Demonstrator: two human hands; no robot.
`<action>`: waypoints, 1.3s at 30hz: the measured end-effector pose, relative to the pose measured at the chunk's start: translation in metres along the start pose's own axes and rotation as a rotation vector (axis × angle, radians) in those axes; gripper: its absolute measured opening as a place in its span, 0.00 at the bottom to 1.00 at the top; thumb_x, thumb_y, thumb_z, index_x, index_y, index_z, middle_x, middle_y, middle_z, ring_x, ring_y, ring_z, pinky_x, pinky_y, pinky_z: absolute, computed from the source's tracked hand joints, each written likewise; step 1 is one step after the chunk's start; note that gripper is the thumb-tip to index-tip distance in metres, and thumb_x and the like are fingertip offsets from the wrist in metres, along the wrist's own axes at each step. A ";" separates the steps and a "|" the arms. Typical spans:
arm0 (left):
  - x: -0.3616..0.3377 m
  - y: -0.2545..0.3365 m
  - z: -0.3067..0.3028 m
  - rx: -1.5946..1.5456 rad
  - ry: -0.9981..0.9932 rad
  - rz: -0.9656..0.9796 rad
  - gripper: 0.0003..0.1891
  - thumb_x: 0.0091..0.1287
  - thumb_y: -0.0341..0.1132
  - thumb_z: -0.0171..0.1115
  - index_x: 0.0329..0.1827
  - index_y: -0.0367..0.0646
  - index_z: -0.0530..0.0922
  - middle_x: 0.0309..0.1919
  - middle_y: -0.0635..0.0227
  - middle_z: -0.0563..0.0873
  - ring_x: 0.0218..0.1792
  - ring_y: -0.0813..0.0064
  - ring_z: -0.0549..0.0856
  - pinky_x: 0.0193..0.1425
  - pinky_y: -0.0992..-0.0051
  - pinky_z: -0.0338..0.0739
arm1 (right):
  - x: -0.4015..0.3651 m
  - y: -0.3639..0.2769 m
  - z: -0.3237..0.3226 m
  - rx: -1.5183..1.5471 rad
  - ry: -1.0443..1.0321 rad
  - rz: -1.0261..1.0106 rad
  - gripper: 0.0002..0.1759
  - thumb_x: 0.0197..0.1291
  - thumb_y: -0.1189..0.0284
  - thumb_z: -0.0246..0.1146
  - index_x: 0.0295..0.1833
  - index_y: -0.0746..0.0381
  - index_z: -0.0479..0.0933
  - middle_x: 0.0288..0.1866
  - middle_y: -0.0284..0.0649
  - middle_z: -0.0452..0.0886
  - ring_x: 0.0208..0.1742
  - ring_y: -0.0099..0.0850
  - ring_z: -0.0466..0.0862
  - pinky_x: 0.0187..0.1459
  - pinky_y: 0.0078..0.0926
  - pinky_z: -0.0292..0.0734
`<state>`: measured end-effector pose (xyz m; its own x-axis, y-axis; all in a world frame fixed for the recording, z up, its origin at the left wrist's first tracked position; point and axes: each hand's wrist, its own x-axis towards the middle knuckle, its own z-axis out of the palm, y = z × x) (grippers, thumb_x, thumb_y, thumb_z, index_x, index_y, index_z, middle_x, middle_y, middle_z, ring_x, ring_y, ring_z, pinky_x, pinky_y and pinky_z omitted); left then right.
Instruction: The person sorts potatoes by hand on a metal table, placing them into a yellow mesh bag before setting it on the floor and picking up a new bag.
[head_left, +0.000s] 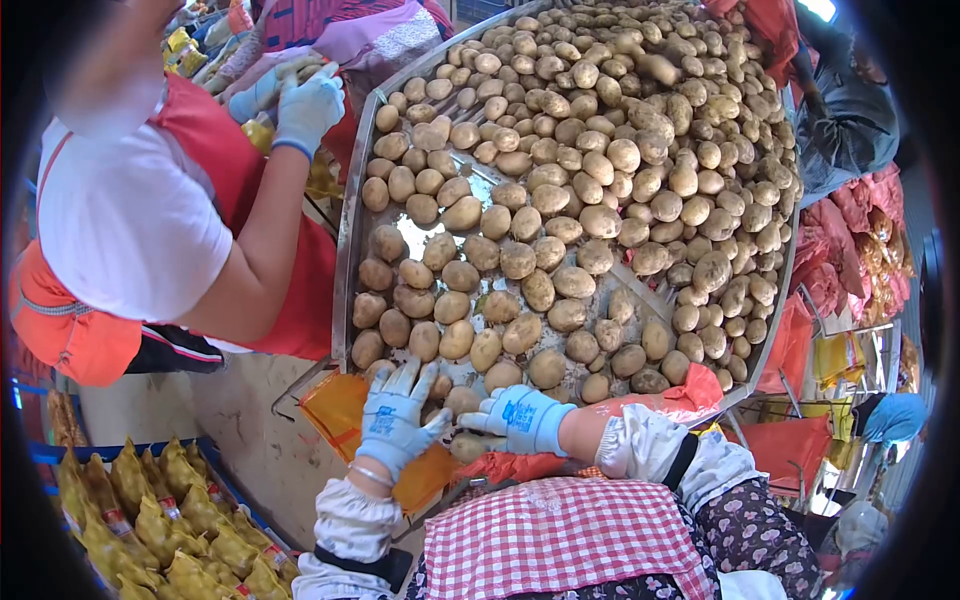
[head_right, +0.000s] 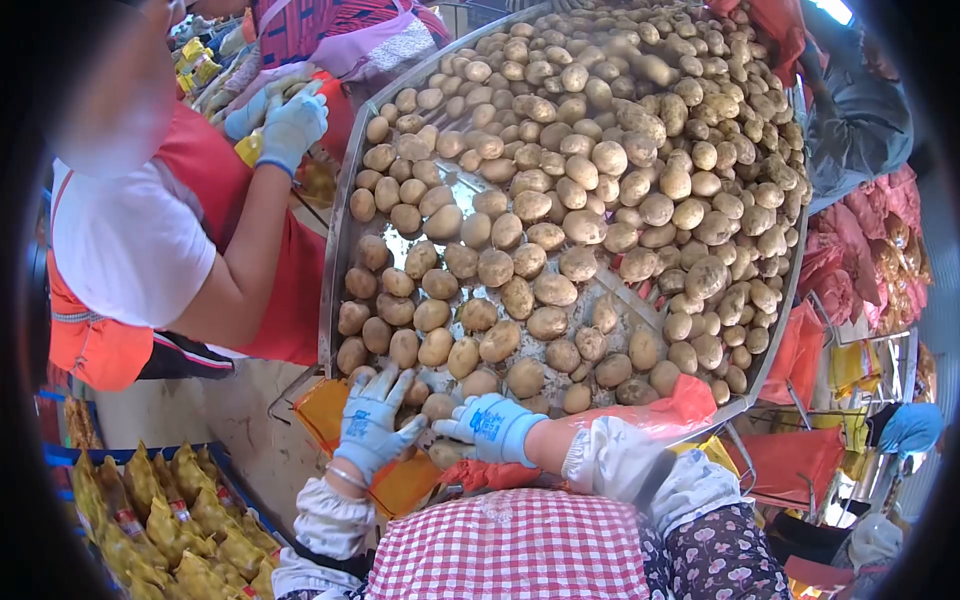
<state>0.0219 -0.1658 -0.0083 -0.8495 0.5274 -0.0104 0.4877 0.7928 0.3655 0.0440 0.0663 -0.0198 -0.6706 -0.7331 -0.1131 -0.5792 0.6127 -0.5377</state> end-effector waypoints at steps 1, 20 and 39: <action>-0.002 -0.008 -0.001 -0.059 0.040 0.024 0.29 0.57 0.48 0.64 0.60 0.41 0.75 0.57 0.50 0.78 0.57 0.51 0.77 0.65 0.55 0.66 | 0.000 0.003 0.003 0.074 0.084 -0.139 0.19 0.57 0.58 0.63 0.49 0.56 0.75 0.38 0.42 0.80 0.41 0.42 0.81 0.41 0.40 0.77; 0.151 0.046 0.006 0.058 0.358 0.204 0.36 0.59 0.51 0.62 0.68 0.41 0.66 0.67 0.51 0.67 0.67 0.52 0.67 0.72 0.58 0.57 | -0.041 0.074 -0.062 -0.168 0.523 0.749 0.36 0.56 0.48 0.59 0.69 0.50 0.65 0.73 0.54 0.56 0.72 0.57 0.57 0.71 0.54 0.51; 0.190 0.024 0.018 0.103 0.227 0.065 0.35 0.54 0.53 0.67 0.61 0.39 0.74 0.64 0.50 0.71 0.65 0.49 0.68 0.69 0.55 0.60 | -0.033 0.059 -0.056 0.203 0.459 0.427 0.32 0.57 0.60 0.62 0.66 0.60 0.69 0.64 0.54 0.71 0.69 0.52 0.67 0.70 0.40 0.60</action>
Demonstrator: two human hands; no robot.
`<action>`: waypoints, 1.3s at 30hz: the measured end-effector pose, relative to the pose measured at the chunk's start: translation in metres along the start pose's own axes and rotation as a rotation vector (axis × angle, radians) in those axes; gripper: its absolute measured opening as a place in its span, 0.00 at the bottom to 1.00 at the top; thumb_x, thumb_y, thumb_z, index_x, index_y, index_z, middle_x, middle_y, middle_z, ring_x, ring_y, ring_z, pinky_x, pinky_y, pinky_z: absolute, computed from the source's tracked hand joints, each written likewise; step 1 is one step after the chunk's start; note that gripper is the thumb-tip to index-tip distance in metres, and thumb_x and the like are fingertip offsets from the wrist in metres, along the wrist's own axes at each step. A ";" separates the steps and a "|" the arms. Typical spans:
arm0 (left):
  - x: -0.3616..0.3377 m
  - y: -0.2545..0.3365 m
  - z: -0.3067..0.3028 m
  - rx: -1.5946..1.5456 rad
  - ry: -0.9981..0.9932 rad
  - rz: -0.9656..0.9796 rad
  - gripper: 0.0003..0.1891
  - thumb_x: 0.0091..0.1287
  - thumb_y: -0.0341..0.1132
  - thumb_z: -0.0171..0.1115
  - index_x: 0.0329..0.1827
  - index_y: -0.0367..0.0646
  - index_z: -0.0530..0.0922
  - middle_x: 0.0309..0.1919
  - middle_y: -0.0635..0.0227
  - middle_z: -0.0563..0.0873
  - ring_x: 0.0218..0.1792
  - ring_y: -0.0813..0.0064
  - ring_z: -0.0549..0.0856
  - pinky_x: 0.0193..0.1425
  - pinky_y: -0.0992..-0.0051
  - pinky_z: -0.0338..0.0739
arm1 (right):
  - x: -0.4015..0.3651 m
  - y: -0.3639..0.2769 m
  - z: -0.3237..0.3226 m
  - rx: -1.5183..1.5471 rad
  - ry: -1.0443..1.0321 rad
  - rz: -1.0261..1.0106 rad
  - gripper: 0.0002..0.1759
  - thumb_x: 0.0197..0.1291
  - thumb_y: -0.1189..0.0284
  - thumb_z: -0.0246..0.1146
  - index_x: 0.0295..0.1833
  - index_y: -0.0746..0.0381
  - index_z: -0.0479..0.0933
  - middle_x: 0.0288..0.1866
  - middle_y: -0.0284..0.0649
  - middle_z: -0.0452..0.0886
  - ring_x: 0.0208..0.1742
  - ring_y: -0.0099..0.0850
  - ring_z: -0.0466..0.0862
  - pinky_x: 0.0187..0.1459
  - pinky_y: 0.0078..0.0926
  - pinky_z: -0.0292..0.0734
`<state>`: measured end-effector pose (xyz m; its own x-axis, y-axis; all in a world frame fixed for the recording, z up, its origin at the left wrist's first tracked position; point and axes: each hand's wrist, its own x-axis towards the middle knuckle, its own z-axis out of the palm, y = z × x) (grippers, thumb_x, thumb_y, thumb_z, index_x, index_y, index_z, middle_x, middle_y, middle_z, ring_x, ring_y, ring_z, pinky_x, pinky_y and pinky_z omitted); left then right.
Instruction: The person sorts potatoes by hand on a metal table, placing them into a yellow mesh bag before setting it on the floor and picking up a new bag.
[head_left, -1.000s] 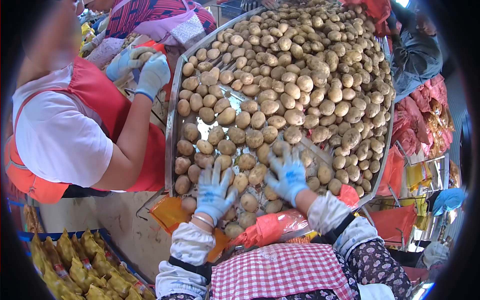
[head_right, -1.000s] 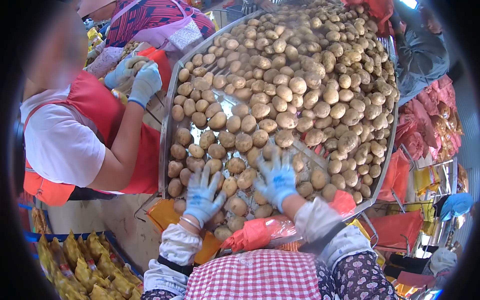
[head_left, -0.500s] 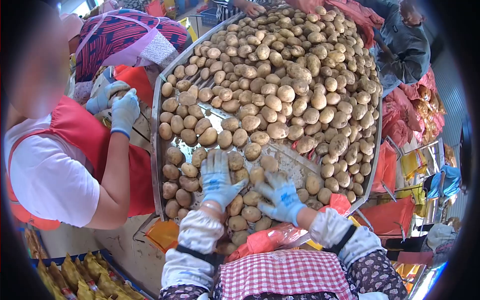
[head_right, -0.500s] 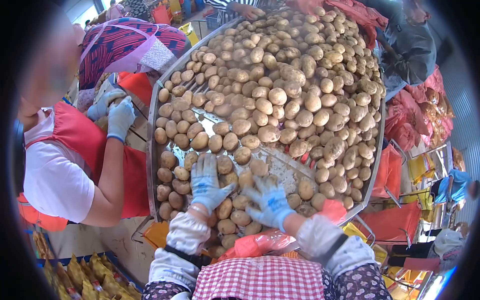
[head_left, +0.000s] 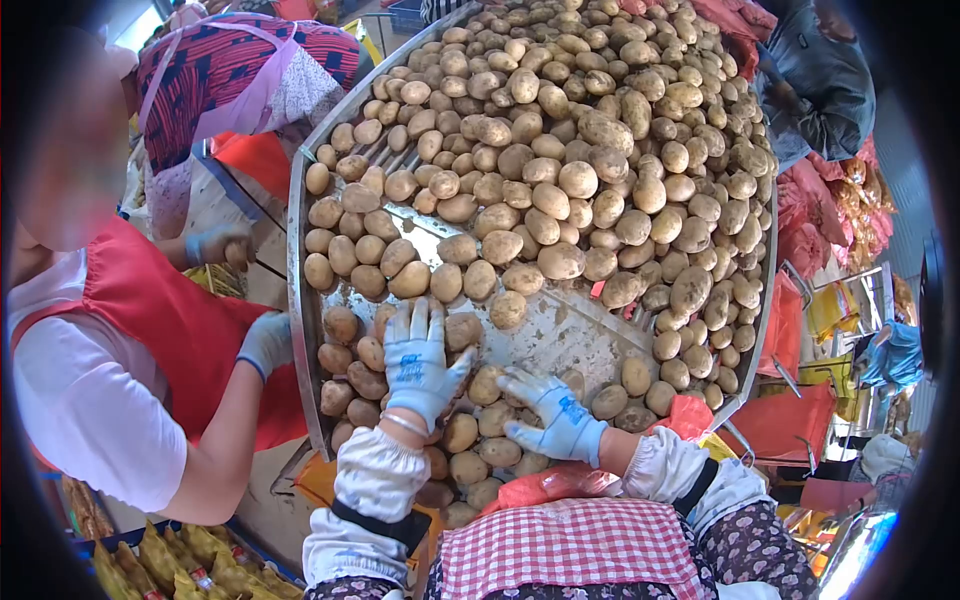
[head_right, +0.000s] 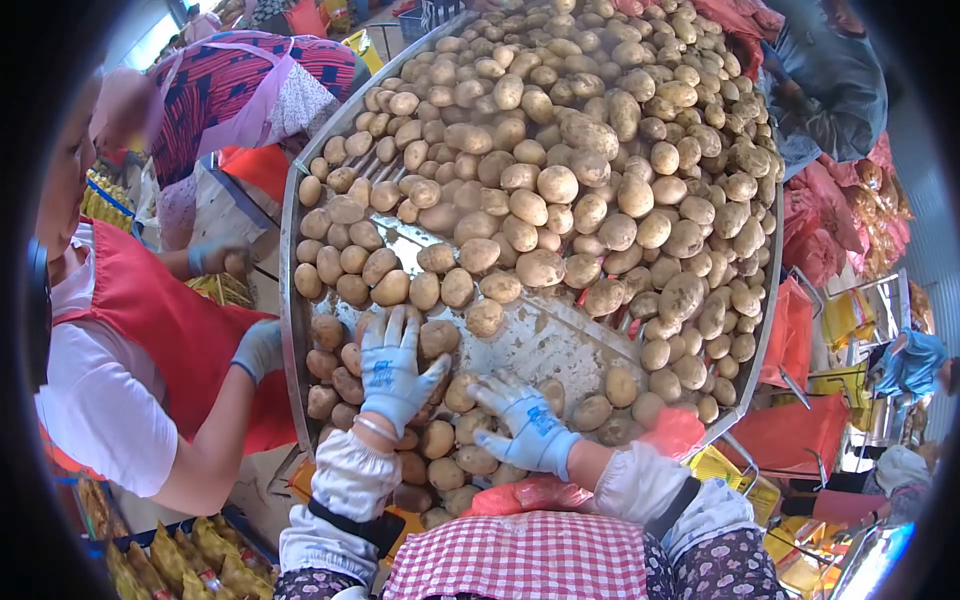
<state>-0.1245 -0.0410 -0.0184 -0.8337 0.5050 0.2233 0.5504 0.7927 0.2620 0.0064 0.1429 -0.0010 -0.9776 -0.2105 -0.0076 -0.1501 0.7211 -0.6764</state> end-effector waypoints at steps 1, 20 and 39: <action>0.008 0.001 0.008 0.015 0.004 0.011 0.36 0.53 0.53 0.68 0.61 0.39 0.73 0.66 0.51 0.69 0.67 0.49 0.65 0.72 0.53 0.55 | 0.000 0.008 -0.001 -0.005 -0.002 0.002 0.32 0.57 0.60 0.62 0.66 0.60 0.69 0.64 0.54 0.71 0.69 0.52 0.67 0.70 0.40 0.60; -0.034 0.078 -0.018 -0.968 -0.014 0.131 0.50 0.53 0.34 0.73 0.75 0.35 0.50 0.61 0.46 0.73 0.61 0.50 0.75 0.64 0.63 0.70 | -0.005 -0.009 -0.038 1.025 0.154 0.071 0.33 0.63 0.68 0.64 0.71 0.62 0.62 0.65 0.42 0.72 0.62 0.29 0.73 0.63 0.27 0.68; 0.097 -0.004 0.037 0.003 0.163 0.057 0.35 0.61 0.47 0.59 0.68 0.37 0.64 0.64 0.44 0.69 0.67 0.42 0.64 0.72 0.49 0.53 | 0.082 0.079 -0.090 -0.555 0.495 0.236 0.33 0.52 0.62 0.68 0.64 0.57 0.68 0.63 0.47 0.73 0.59 0.47 0.76 0.59 0.40 0.70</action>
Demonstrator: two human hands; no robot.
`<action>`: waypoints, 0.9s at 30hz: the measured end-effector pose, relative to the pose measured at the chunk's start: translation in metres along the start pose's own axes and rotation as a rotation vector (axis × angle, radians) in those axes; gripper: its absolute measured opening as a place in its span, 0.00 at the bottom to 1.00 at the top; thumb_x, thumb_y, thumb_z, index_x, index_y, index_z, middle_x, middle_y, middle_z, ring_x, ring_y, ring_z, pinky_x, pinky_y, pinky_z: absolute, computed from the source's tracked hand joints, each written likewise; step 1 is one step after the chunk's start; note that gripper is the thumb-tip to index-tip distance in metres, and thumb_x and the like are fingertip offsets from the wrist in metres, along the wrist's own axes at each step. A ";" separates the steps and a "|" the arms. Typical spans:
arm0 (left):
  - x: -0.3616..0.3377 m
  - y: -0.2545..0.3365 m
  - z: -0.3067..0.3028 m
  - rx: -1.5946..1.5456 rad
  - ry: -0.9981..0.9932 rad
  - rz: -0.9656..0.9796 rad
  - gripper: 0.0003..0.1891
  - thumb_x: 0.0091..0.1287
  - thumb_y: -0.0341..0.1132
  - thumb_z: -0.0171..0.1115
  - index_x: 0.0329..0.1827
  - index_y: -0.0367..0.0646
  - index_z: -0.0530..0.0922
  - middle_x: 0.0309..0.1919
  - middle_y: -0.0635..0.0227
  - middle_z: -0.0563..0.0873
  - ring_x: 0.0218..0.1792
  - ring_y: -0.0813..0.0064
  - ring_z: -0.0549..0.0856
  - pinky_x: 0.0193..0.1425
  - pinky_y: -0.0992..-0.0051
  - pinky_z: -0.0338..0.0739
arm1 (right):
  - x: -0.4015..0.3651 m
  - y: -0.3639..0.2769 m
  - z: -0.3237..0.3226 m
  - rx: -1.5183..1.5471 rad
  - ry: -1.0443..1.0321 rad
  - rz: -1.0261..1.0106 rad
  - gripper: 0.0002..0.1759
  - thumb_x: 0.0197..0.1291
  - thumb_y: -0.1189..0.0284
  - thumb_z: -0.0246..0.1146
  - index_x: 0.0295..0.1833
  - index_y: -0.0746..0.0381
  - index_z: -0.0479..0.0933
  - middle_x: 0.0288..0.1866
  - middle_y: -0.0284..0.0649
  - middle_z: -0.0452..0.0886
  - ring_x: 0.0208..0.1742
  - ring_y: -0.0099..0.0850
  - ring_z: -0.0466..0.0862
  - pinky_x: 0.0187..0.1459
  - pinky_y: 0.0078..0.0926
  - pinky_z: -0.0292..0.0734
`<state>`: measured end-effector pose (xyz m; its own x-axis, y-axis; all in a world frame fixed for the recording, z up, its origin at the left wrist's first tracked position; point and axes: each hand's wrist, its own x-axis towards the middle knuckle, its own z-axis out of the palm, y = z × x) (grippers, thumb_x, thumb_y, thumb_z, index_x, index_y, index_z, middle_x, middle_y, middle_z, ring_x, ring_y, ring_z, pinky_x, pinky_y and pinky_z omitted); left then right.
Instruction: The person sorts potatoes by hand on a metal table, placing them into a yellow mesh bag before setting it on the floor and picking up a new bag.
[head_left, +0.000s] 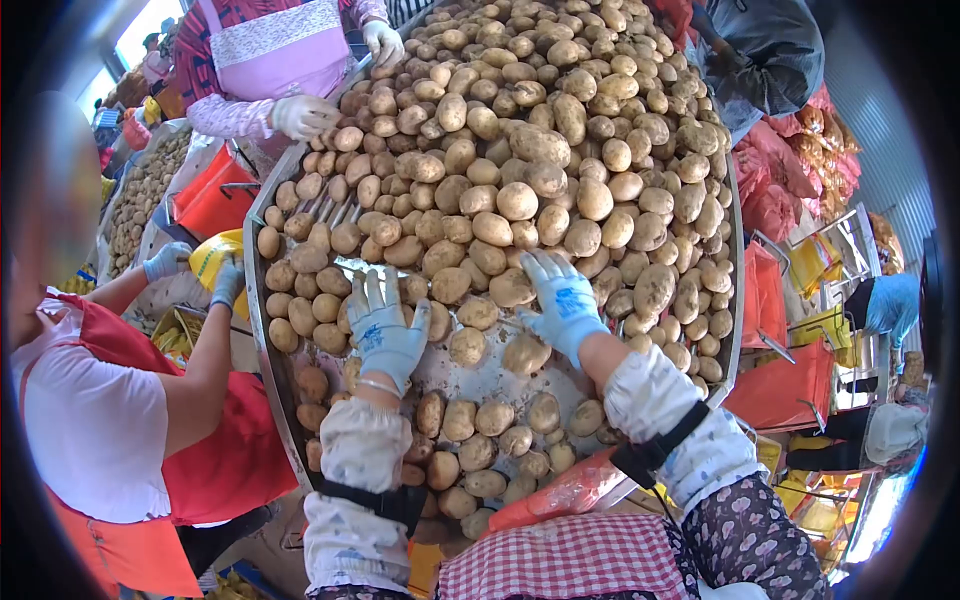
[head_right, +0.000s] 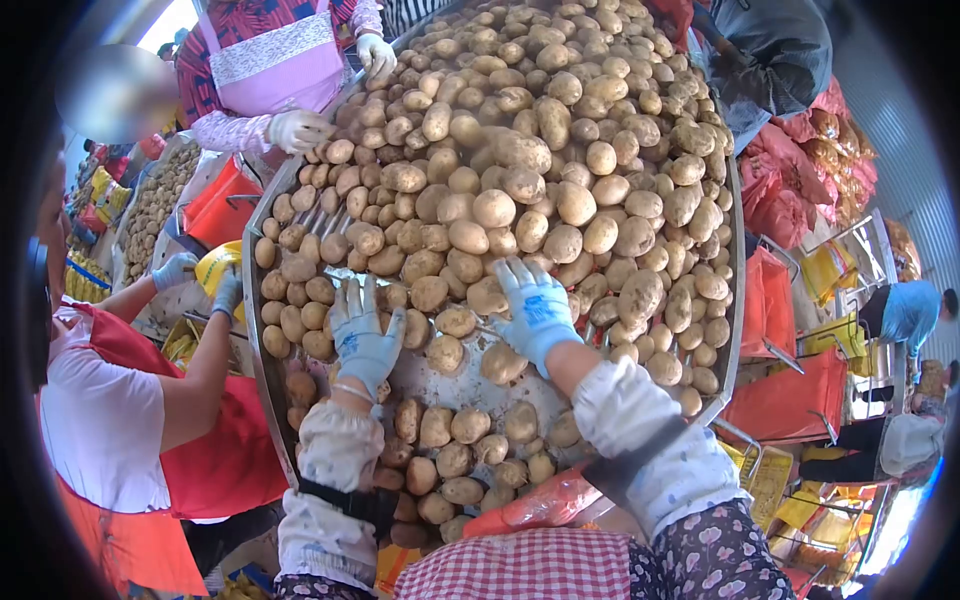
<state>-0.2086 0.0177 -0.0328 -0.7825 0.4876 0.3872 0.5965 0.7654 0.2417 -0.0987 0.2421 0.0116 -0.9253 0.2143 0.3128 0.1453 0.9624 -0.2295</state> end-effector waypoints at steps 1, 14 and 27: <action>0.007 -0.002 0.002 0.078 -0.043 -0.035 0.36 0.61 0.47 0.59 0.69 0.36 0.63 0.65 0.43 0.68 0.67 0.43 0.63 0.73 0.49 0.52 | 0.012 -0.001 0.006 -0.077 -0.207 0.033 0.37 0.51 0.60 0.69 0.66 0.57 0.65 0.65 0.47 0.70 0.61 0.47 0.74 0.61 0.41 0.69; -0.083 0.019 -0.063 -0.470 -0.093 -0.047 0.24 0.59 0.43 0.62 0.57 0.44 0.77 0.57 0.47 0.78 0.52 0.47 0.80 0.59 0.57 0.73 | -0.013 -0.006 -0.012 2.129 -0.540 0.755 0.29 0.64 0.50 0.56 0.63 0.58 0.69 0.54 0.41 0.79 0.51 0.33 0.82 0.47 0.35 0.82; -0.038 0.082 -0.036 -0.799 -0.349 0.169 0.39 0.56 0.48 0.67 0.66 0.33 0.65 0.61 0.44 0.72 0.63 0.46 0.70 0.68 0.56 0.63 | -0.083 0.007 -0.035 2.520 -0.383 0.998 0.36 0.66 0.42 0.46 0.62 0.62 0.69 0.53 0.51 0.80 0.45 0.50 0.84 0.38 0.42 0.85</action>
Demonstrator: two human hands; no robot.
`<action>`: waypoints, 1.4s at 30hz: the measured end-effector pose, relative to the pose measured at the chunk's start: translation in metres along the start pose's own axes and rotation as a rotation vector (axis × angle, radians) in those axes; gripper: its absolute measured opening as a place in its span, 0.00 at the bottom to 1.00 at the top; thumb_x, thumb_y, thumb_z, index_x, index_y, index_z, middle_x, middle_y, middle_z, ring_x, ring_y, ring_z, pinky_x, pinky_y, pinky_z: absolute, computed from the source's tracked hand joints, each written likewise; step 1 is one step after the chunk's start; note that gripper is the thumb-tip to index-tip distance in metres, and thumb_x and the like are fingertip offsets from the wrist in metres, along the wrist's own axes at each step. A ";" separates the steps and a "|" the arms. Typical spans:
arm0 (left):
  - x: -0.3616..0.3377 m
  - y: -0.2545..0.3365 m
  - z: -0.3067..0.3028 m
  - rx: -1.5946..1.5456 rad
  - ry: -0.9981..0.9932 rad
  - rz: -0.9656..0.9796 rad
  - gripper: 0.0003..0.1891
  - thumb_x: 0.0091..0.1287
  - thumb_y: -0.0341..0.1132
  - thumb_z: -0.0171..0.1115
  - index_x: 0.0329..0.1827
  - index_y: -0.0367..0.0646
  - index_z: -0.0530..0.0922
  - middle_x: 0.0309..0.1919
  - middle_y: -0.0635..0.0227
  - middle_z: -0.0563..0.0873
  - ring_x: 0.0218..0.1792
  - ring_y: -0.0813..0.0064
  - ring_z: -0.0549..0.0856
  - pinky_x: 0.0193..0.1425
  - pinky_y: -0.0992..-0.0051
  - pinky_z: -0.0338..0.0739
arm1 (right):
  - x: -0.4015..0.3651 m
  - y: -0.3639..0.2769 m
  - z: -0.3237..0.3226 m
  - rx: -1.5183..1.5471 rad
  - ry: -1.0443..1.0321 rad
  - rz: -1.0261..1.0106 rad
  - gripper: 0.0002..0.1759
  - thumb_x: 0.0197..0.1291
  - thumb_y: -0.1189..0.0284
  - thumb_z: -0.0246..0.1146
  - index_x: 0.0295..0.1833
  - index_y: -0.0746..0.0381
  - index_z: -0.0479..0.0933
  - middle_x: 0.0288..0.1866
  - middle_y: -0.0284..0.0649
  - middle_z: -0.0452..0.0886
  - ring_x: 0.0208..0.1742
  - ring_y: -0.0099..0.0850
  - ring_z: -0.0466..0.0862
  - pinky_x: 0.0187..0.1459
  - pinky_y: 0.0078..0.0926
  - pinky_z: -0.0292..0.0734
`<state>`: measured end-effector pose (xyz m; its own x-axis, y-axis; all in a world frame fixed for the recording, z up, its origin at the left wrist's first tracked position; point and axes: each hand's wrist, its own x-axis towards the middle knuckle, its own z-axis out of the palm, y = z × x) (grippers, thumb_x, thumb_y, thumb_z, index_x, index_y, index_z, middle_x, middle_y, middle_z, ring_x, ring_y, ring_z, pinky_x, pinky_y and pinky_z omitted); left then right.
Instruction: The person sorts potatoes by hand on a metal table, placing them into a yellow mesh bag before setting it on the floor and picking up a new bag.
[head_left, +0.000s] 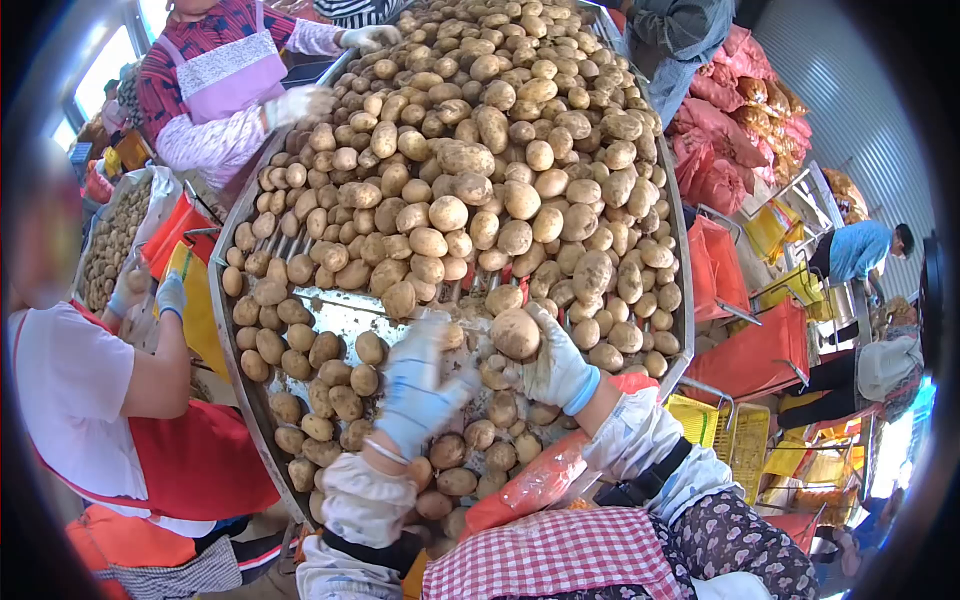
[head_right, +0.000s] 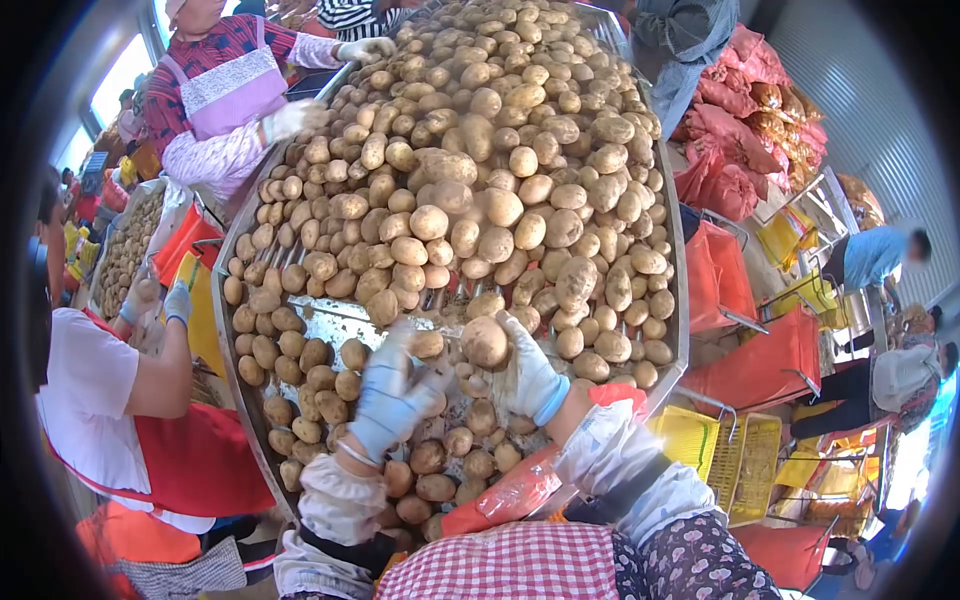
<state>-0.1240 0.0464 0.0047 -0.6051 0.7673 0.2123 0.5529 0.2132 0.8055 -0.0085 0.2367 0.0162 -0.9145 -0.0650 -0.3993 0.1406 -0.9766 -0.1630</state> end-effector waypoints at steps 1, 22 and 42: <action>-0.002 0.018 0.015 0.141 0.116 0.309 0.43 0.55 0.52 0.69 0.68 0.33 0.64 0.63 0.45 0.70 0.64 0.46 0.69 0.70 0.58 0.61 | -0.005 0.007 0.002 0.029 -0.035 0.029 0.35 0.66 0.42 0.47 0.62 0.61 0.69 0.51 0.48 0.80 0.43 0.49 0.84 0.37 0.41 0.84; -0.011 0.139 0.114 -0.447 0.352 0.075 0.18 0.71 0.43 0.50 0.46 0.35 0.79 0.45 0.58 0.84 0.46 0.65 0.83 0.54 0.69 0.77 | -0.107 0.037 -0.006 -0.229 0.116 -0.305 0.30 0.70 0.46 0.43 0.62 0.59 0.70 0.54 0.39 0.79 0.51 0.31 0.80 0.56 0.33 0.76; -0.141 -0.053 0.001 1.036 0.332 -0.632 0.32 0.66 0.50 0.52 0.72 0.49 0.63 0.72 0.53 0.62 0.68 0.45 0.63 0.73 0.50 0.52 | -0.311 -0.126 -0.229 -0.849 0.664 -0.492 0.16 0.66 0.64 0.55 0.51 0.64 0.77 0.48 0.48 0.81 0.46 0.37 0.82 0.50 0.32 0.78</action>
<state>-0.0676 -0.0726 -0.0688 -0.9593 0.2010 0.1985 0.2123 0.9765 0.0371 0.3450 0.4275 -0.0461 -0.5999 0.6436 -0.4753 0.2645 -0.4012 -0.8770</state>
